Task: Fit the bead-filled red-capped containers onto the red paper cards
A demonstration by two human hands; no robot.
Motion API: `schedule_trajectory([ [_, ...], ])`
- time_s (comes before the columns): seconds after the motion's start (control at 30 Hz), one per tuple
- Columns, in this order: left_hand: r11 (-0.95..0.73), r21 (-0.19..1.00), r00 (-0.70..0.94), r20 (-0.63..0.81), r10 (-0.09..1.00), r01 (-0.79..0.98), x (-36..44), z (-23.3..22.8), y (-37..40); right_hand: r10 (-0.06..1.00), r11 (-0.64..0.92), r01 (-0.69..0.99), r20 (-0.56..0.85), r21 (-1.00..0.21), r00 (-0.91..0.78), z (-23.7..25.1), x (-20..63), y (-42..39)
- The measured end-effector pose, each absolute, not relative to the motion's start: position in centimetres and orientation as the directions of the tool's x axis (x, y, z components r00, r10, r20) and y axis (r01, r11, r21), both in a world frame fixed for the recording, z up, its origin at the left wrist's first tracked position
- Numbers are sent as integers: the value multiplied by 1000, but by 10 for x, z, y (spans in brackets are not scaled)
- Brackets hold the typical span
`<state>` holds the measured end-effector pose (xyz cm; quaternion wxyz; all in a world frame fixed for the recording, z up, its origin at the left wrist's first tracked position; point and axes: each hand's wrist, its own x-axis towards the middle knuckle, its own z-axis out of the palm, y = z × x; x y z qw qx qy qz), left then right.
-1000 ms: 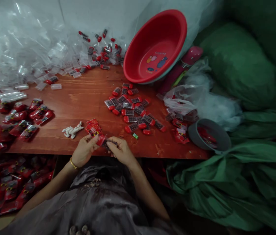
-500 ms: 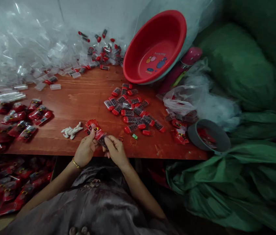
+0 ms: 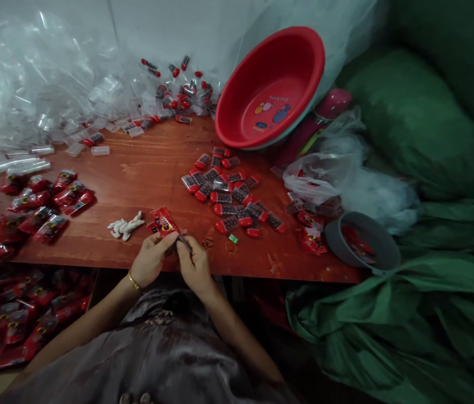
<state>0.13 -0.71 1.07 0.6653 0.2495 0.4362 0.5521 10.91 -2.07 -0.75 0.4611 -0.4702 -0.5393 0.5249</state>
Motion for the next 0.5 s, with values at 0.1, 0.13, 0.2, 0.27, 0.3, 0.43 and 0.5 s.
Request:
schedule_trajectory([
  [0.1,341,825,138,-312,940,-452,2,9,-7,987,-126,-172,-105,-977,-125,-9,104,-20],
  [0.13,360,822,169,-318,933,-441,2,9,-7,984,-151,-220,-125,-964,-125,-9,103,-19],
  [0.2,355,812,164,-315,935,-463,3,9,-7,984,-158,-246,-131,-956,-122,-8,101,-17],
  [0.27,301,811,105,-289,952,-502,3,9,-6,986,-136,-206,-112,-969,-124,-6,101,-15],
  [0.3,276,817,84,-272,959,-506,3,8,-6,987,-124,-184,-102,-975,-126,-5,102,-14],
  [0.43,292,839,102,-277,955,-460,3,7,-7,985,-151,-211,-129,-966,-116,-4,103,-12],
  [0.5,323,823,97,-315,944,-467,2,8,-5,980,-176,-263,-145,-949,-135,-6,103,-12],
])
